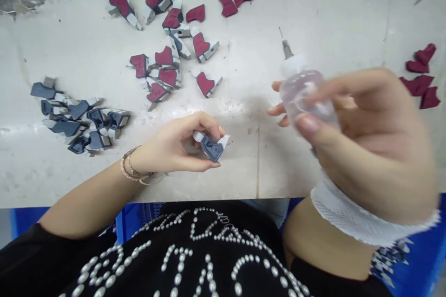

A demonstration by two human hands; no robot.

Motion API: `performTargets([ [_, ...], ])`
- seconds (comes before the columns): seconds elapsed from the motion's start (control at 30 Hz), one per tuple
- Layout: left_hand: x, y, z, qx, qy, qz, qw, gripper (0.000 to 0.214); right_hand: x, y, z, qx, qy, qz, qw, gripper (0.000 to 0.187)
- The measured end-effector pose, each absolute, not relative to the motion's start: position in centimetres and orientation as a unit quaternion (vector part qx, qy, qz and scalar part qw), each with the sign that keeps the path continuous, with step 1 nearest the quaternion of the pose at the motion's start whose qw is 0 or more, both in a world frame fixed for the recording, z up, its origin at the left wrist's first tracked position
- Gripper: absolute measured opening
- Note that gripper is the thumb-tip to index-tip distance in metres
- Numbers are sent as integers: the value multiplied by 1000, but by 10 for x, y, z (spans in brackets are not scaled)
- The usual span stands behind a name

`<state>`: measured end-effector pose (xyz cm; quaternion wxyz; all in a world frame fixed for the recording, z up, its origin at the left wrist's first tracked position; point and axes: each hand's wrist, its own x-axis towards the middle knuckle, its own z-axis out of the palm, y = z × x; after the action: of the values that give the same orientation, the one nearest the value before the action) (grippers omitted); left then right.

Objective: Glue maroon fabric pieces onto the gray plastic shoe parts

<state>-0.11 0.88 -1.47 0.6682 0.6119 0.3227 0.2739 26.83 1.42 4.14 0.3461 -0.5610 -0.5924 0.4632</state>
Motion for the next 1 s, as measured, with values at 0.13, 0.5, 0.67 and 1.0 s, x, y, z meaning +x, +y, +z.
performTargets([
  [0.13,-1,9,-15,606,334,261,673,34,245,23,35,-521,-595,485,374,64],
  [0.5,-1,8,-14,606,383,242,654,40,260,10,18,-574,-651,413,276,51],
  [0.67,0,7,-16,593,395,259,652,43,324,1,28,-759,-593,248,104,38],
  [1.0,1,7,-17,622,383,258,632,40,319,23,16,-776,-569,267,48,40],
])
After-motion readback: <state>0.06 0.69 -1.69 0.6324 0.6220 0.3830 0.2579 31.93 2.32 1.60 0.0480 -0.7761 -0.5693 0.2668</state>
